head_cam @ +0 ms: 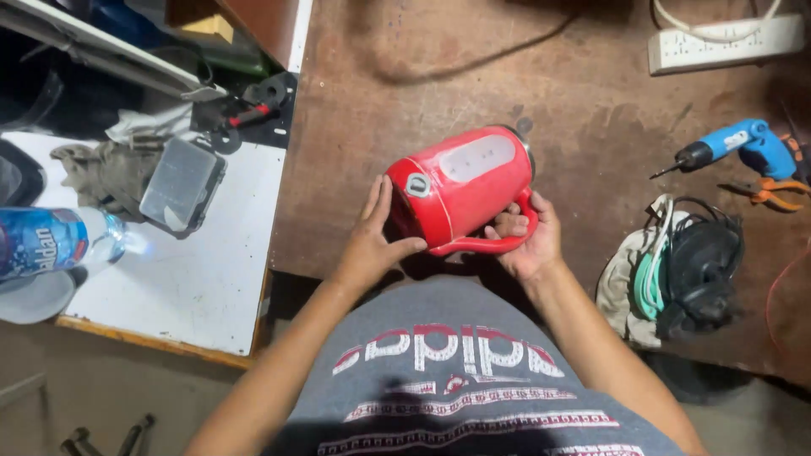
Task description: Disassembling a red electric kettle using a power screwdriver and manual tools on a repair bench.
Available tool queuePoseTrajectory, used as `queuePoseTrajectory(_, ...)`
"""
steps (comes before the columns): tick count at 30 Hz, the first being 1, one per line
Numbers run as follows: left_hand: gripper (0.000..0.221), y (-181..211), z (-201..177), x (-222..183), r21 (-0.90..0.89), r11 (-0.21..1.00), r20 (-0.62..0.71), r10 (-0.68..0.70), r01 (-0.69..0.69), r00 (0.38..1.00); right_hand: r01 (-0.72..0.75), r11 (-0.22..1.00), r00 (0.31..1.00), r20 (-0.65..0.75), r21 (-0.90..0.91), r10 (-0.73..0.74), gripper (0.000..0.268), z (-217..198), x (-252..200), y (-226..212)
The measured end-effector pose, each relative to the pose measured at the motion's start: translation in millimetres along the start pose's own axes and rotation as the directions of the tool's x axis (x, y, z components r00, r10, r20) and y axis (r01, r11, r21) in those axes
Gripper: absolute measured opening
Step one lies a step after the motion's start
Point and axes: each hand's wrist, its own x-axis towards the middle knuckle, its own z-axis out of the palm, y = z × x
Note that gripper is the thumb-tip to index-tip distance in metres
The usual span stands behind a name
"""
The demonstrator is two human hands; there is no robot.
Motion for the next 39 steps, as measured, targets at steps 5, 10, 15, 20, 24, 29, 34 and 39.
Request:
queuePoseTrajectory(5,0.146,50.4,-5.7,-2.1,0.256,0.949,-0.057,0.204,-0.183,0.977,-0.116,0.993,0.987,-0.112,-0.023,0.113,0.045,21.0,-8.5,31.5)
queuePoseTrajectory(10,0.135,126.5,-5.5,27.1,0.448,0.855,-0.020,0.302,-0.262,0.953,-0.281,0.925,0.892,-0.426,-0.257,0.152,0.053,46.1,6.8,53.0)
queuePoseTrajectory(15,0.135,147.5,21.1,61.6,0.522,0.794,0.004,0.363,-0.312,0.932,-0.386,0.837,0.885,-0.413,-0.389,0.216,0.042,-16.4,18.2,37.5)
queuePoseTrajectory(20,0.131,141.7,29.2,62.9,0.463,0.810,0.006,0.404,-0.360,0.915,-0.367,0.692,0.889,-0.453,-0.622,0.064,0.050,44.6,-23.0,26.4)
queuePoseTrajectory(24,0.132,119.4,17.3,66.3,0.402,0.759,0.052,0.540,-0.513,0.840,-0.023,0.337,0.862,-0.189,-0.941,-0.470,0.050,76.9,-49.0,-5.4)
queuePoseTrajectory(29,0.146,93.6,-35.2,84.7,0.348,0.672,0.229,0.615,-0.653,0.755,0.338,-0.074,0.776,0.322,-0.938,-0.542,0.028,174.7,-79.3,-29.6)
queuePoseTrajectory(34,0.151,86.0,-61.2,89.4,0.349,0.727,0.294,0.514,-0.591,0.806,0.430,-0.334,0.767,0.535,-0.839,-0.354,0.014,214.4,-84.3,-11.7)
queuePoseTrajectory(39,0.147,95.6,-60.9,83.3,0.285,0.768,0.307,0.493,-0.573,0.814,0.199,-0.423,0.849,0.371,-0.884,-0.376,0.020,212.1,-91.7,0.0)
